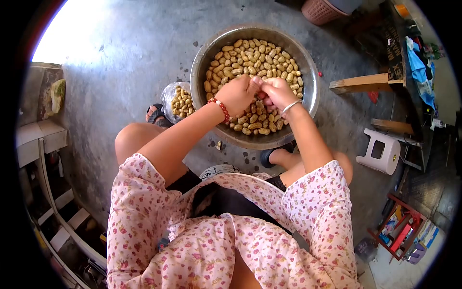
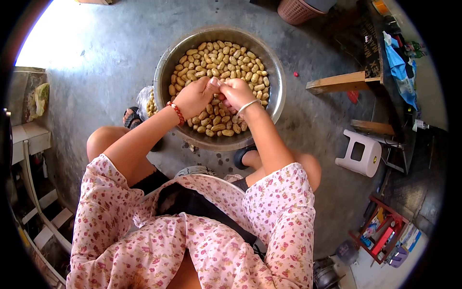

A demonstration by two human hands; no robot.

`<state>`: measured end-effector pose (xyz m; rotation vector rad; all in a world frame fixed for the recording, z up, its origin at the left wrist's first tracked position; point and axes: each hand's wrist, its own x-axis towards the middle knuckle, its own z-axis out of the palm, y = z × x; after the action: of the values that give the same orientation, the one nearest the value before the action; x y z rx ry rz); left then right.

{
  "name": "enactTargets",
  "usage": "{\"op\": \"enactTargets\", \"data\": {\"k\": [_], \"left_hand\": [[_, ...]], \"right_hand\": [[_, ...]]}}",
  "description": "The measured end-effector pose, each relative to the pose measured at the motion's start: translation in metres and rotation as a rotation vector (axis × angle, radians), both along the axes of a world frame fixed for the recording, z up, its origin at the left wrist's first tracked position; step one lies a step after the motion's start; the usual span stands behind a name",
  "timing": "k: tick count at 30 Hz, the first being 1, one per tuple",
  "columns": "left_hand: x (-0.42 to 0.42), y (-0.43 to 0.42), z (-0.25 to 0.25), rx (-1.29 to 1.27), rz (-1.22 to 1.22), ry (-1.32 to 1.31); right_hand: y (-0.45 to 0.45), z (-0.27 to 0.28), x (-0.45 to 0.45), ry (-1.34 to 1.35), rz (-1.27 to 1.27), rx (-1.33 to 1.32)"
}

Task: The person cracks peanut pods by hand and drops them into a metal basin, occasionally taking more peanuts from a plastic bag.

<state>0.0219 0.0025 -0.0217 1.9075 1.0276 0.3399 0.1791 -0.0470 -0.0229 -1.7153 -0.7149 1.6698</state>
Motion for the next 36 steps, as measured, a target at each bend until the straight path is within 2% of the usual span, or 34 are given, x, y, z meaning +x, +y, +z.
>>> {"op": "enactTargets", "data": {"k": [1, 4, 5, 8, 9, 12, 13, 16, 17, 18, 20, 24, 25, 28, 30, 32, 33, 36], "left_hand": [[-0.002, 0.003, 0.000, 0.005, 0.006, 0.132], [-0.007, 0.002, -0.009, 0.362, -0.387, 0.457], [-0.003, -0.005, -0.011, 0.470, -0.474, 0.601], [-0.003, -0.003, -0.012, 0.427, -0.392, 0.651], [-0.003, 0.001, -0.009, 0.404, -0.443, 0.626], [0.006, 0.007, -0.012, 0.201, -0.539, 0.705], [0.008, 0.007, -0.012, 0.192, -0.421, 0.710], [0.011, 0.029, -0.017, 0.067, -0.274, 0.548], [0.004, 0.036, -0.017, 0.412, -0.516, 0.482], [0.004, 0.036, 0.007, -0.281, -0.077, 0.166], [-0.002, 0.038, 0.011, -0.744, 0.159, -0.212], [-0.003, 0.034, 0.044, -1.038, 0.254, -0.315], [-0.004, 0.034, 0.034, -1.150, 0.238, -0.337], [-0.002, 0.021, 0.043, -1.263, 0.327, -0.425], [-0.007, 0.021, 0.041, -1.262, 0.280, -0.455], [-0.011, 0.023, 0.032, -1.217, 0.273, -0.500], [-0.013, 0.022, 0.038, -1.188, 0.234, -0.585], [-0.018, 0.020, 0.048, -0.791, 0.090, -0.502]], "right_hand": [[-0.001, -0.012, 0.003, -0.301, 0.044, 0.112], [-0.011, -0.003, -0.007, -1.136, 0.471, 0.118], [-0.012, -0.005, -0.011, -0.943, 0.542, 0.031], [-0.010, -0.011, -0.005, -1.028, 0.577, -0.036], [-0.010, -0.008, -0.006, -1.182, 0.502, 0.026], [-0.015, -0.008, -0.007, -1.005, 0.676, 0.103], [-0.012, -0.007, -0.006, -1.077, 0.657, -0.033], [-0.011, 0.012, 0.003, -1.155, 0.628, -0.004], [-0.015, 0.016, 0.008, -1.054, 0.560, 0.075], [-0.016, 0.028, 0.007, -1.015, 0.483, 0.124], [-0.017, 0.054, 0.007, -0.939, 0.329, 0.215], [-0.014, 0.052, 0.011, -0.640, 0.089, 0.464], [-0.012, 0.054, 0.008, -0.506, 0.135, 0.519], [-0.007, 0.070, -0.009, -0.230, 0.039, 0.450], [-0.006, 0.074, -0.005, 0.126, -0.184, 0.264], [-0.007, 0.069, 0.004, 0.439, -0.334, 0.246], [-0.007, 0.062, 0.013, 0.643, -0.316, 0.238], [-0.011, 0.052, 0.015, 0.622, -0.308, 0.269]]}}
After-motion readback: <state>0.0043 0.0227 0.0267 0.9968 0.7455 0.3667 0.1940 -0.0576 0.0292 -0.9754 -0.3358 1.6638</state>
